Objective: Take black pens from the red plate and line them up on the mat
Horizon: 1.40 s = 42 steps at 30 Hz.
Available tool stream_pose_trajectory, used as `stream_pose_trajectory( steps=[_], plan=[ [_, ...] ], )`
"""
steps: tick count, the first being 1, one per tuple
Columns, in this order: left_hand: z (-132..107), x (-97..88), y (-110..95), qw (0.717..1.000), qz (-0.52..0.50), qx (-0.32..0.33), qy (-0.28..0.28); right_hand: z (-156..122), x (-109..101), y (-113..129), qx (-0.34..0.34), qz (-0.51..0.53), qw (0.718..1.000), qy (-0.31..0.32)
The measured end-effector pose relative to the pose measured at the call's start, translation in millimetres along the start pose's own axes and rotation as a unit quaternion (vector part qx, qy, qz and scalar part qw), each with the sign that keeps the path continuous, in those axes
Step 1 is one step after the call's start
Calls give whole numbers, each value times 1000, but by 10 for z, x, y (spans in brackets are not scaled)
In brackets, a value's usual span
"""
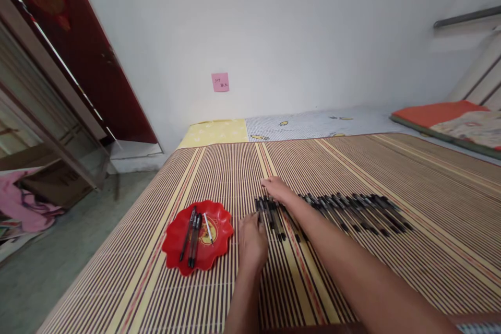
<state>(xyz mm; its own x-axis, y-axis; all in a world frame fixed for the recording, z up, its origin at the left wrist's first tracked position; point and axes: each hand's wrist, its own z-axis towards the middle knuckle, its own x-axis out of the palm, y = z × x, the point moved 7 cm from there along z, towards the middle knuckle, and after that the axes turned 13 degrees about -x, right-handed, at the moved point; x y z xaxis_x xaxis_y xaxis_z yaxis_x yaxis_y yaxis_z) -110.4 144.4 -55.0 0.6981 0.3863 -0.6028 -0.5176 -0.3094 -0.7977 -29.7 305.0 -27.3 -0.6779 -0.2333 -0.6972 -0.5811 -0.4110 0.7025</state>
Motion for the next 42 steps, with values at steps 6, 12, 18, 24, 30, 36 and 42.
stream_pose_trajectory(
  steps=[6,12,18,24,30,36,42],
  plan=[
    [24,-31,6,999,-47,-3,7,-4,255,103,-10,66,997,40],
    [-36,-278,33,986,-134,-26,-96,113,343,237,-55,16,998,18],
    [-252,-582,-75,926,-316,12,-204,109,490,249,-72,-42,995,51],
    [-256,-711,-43,897,-381,-1,-223,146,528,125,-50,-80,995,40],
    [-209,-834,70,886,-394,-21,-243,71,458,169,-71,-124,989,31],
    [-200,-851,75,886,-392,-20,-248,-66,420,384,-172,-149,969,96],
    [-192,-787,61,897,-382,-19,-220,-145,392,399,-191,-165,959,130]
  ],
)
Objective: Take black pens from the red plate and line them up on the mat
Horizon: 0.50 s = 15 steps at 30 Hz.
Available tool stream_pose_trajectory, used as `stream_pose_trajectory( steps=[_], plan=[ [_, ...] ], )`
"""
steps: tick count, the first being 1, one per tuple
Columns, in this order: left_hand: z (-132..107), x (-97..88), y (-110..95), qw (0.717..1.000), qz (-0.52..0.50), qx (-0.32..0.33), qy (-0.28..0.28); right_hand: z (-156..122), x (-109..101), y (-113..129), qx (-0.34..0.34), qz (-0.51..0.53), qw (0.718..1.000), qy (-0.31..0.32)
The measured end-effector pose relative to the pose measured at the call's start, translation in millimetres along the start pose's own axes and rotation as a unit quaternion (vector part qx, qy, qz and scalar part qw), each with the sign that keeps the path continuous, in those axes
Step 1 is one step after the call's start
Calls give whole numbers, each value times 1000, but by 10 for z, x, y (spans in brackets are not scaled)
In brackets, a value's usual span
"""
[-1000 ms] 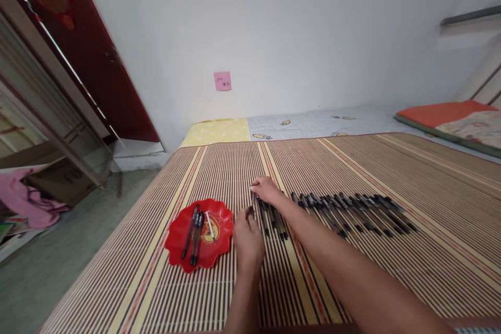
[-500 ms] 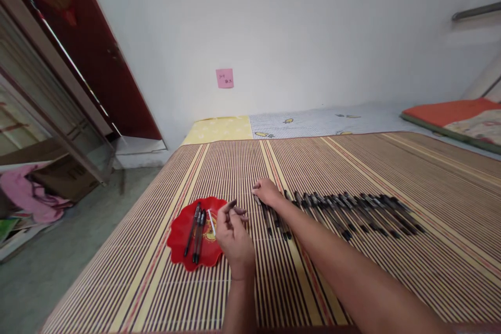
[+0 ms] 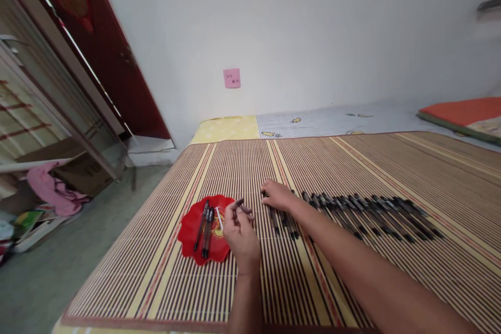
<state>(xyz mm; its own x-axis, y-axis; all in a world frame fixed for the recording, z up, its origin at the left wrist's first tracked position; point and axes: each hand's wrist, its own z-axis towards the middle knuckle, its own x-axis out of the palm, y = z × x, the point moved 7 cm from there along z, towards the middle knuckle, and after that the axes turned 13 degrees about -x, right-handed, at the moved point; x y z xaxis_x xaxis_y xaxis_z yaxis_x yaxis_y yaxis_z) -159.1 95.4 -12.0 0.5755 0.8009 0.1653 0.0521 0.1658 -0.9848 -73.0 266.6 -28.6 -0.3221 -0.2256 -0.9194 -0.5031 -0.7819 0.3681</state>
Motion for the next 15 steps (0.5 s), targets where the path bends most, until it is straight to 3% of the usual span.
stream_pose_trajectory(
  steps=[5,8,10,12,15],
  plan=[
    [-7,23,8,1000,2,-8,7,6,-96,43,6,13,999,-28],
    [-12,-91,-186,999,-23,18,-19,46,-166,311,-17,39,997,-63],
    [-25,-295,-423,995,-55,46,-75,74,-147,608,-43,82,993,-80],
    [-65,-588,-696,979,-83,76,-171,103,-40,947,-69,175,979,-80],
    [-155,-971,-1064,941,-123,139,-283,157,246,1398,-77,238,968,-32]
  ],
)
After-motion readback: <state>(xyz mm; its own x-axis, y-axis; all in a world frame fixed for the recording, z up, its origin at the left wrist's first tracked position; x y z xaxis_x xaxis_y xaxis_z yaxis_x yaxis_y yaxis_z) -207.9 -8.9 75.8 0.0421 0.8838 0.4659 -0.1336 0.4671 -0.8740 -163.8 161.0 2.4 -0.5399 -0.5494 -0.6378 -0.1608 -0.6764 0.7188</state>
